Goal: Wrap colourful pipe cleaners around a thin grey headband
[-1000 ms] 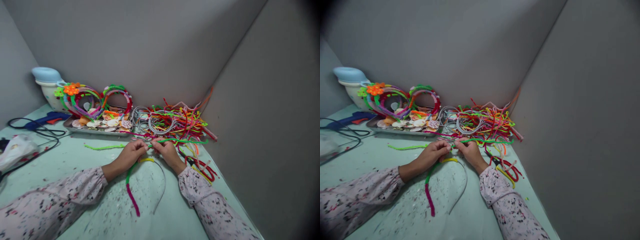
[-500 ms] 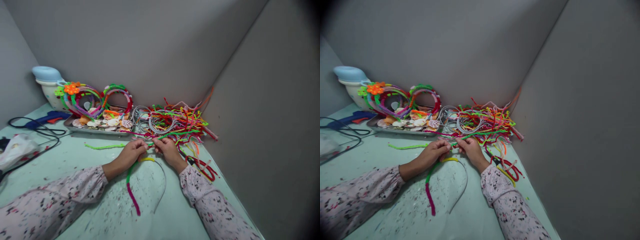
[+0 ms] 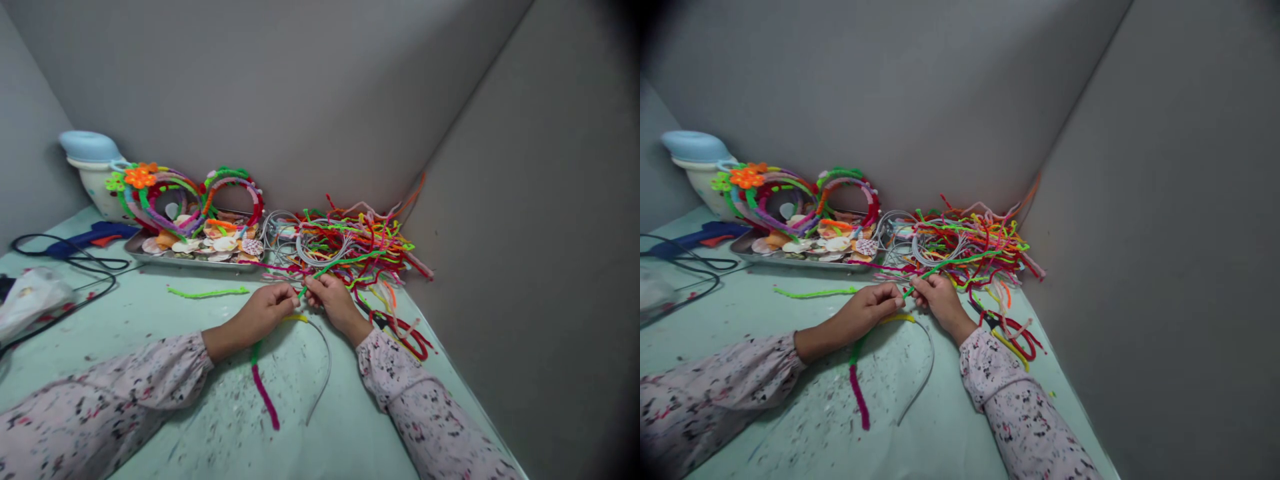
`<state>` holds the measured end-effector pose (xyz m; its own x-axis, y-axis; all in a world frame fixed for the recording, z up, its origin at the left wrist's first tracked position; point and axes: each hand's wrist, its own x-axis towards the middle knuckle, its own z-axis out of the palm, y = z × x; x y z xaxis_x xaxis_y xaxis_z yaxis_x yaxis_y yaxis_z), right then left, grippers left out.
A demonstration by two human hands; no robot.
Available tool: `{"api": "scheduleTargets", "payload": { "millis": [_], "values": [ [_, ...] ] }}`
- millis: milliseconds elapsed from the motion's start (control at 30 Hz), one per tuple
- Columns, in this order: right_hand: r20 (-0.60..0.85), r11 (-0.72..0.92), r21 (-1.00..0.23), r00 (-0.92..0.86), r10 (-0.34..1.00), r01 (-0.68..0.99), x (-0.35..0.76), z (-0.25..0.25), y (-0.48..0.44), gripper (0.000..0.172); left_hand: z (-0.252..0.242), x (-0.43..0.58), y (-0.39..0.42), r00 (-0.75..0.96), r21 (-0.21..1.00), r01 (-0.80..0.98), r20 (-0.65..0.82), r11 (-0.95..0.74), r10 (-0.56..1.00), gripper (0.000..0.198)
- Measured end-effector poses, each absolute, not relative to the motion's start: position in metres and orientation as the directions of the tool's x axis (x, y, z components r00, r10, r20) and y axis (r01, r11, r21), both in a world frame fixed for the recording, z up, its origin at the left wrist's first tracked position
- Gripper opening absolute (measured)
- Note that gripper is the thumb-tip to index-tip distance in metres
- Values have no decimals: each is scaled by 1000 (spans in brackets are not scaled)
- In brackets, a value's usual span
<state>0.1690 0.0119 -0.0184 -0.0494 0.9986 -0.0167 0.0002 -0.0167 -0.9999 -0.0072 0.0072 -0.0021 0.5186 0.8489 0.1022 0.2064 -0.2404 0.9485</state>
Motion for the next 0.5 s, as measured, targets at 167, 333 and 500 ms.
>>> {"api": "scheduleTargets", "payload": {
  "millis": [167,333,500],
  "values": [
    [12,13,-1000,-61,998,4,172,-20,13,34,-2,-6,4,462,924,221,182,-311,868,19],
    [99,103,-992,-58,993,75,173,-21,12,30,-3,-7,3,480,979,126,82,-161,874,22],
    [115,120,-986,-43,992,118,171,-17,8,28,-9,-7,9,491,993,63,60,-103,869,29]
  ]
}}
